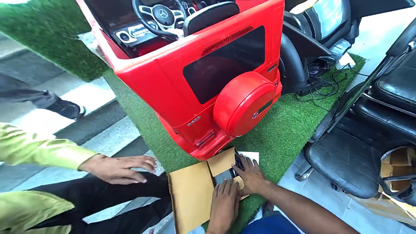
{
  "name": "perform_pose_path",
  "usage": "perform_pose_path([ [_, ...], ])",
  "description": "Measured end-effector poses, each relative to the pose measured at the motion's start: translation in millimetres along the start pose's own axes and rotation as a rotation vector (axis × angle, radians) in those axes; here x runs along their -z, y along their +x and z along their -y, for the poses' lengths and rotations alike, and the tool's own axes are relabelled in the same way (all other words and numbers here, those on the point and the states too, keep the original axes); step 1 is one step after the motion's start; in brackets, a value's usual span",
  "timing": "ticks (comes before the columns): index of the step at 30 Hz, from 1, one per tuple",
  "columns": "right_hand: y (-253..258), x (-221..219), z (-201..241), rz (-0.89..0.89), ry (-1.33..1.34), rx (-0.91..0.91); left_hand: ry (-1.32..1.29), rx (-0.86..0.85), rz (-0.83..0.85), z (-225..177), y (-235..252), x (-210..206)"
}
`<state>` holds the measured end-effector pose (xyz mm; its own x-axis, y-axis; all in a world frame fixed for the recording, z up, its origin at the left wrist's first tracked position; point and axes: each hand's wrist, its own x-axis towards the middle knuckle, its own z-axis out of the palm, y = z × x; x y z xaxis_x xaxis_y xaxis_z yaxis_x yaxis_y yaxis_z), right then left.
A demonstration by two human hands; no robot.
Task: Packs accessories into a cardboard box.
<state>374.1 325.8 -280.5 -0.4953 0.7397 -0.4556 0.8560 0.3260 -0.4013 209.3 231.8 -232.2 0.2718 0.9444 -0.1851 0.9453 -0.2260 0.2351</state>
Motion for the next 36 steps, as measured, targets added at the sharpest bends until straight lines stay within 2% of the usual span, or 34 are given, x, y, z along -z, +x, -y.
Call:
perform_pose_path([
  [2,-1,6,5,0.029,-0.001,-0.025,-0.028,0.030,-0.397,-4,-32,12],
  [4,-1,5,7,0.041,-0.002,-0.038,0.006,0.273,-0.642,4,-57,30],
  [5,0,3,7,0.036,-0.011,-0.040,0.004,0.433,-0.677,12,-65,40],
  [7,2,1,6,0.023,-0.033,-0.039,-0.158,0.724,-0.617,35,-74,52],
  [9,2,2,7,0.029,-0.040,-0.037,-0.500,0.859,-0.468,61,-79,57],
  [11,1,4,7,0.039,-0.030,-0.035,-0.751,0.852,-0.406,82,-77,52],
  [13,1,4,7,0.039,-0.027,-0.034,-0.822,0.827,-0.488,87,-70,48],
  [17,0,2,5,0.035,0.002,-0.038,-1.059,0.800,-0.539,69,-50,54],
  [20,0,1,2,0.024,0.015,-0.028,-1.244,0.747,-0.430,50,-34,58],
  [25,0,-2,-1,0.008,0.031,0.011,-1.174,0.672,-0.466,29,1,48],
  [28,0,-3,-4,-0.004,0.032,0.024,-1.237,0.653,-0.403,19,15,43],
  [36,-3,-2,3,0.047,0.141,0.015,-1.023,0.565,-0.282,3,0,35],
])
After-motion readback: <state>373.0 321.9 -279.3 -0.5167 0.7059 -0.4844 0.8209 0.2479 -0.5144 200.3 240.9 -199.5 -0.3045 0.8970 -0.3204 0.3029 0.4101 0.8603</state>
